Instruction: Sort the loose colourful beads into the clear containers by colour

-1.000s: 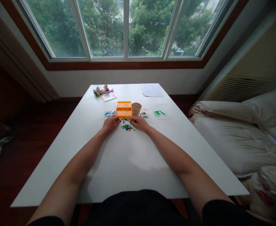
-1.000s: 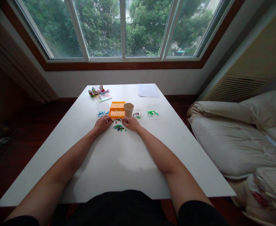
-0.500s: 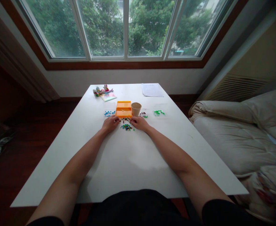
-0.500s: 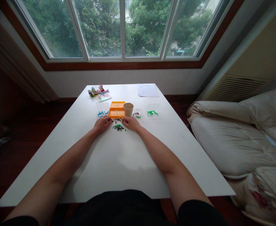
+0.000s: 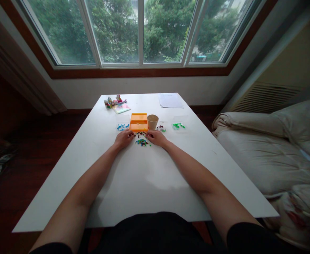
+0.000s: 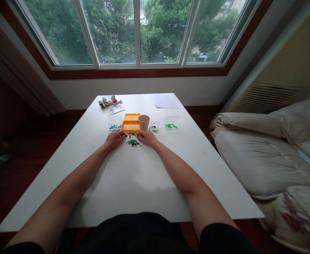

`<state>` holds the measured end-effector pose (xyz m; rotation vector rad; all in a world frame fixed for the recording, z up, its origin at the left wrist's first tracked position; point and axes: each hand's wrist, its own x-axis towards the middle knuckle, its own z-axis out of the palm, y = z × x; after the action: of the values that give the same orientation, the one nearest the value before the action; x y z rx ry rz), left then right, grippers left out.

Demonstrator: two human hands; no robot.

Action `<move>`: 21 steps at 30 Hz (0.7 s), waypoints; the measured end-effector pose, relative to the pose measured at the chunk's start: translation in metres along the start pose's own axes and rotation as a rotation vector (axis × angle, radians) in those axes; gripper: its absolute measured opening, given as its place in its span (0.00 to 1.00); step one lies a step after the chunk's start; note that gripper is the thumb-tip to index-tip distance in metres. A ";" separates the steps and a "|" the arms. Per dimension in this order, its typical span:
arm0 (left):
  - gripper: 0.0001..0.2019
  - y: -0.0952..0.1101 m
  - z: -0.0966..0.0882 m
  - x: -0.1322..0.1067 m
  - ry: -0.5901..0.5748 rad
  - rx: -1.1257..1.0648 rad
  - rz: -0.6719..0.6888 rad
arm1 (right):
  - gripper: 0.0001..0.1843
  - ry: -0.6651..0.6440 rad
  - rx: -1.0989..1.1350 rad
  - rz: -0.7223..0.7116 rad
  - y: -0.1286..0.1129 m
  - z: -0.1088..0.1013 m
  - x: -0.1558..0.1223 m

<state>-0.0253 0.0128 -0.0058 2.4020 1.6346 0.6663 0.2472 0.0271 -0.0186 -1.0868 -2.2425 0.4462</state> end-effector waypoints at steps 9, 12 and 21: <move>0.12 0.001 -0.001 0.000 -0.004 -0.017 -0.019 | 0.08 0.011 -0.005 -0.010 0.006 0.003 0.001; 0.11 0.000 -0.001 0.000 -0.010 -0.017 -0.017 | 0.08 0.004 0.002 -0.007 0.006 0.004 0.001; 0.10 -0.001 0.000 0.000 -0.001 -0.013 -0.010 | 0.09 -0.007 0.003 0.000 0.006 0.003 0.002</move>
<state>-0.0260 0.0133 -0.0055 2.3832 1.6365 0.6720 0.2477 0.0319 -0.0233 -1.0860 -2.2470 0.4534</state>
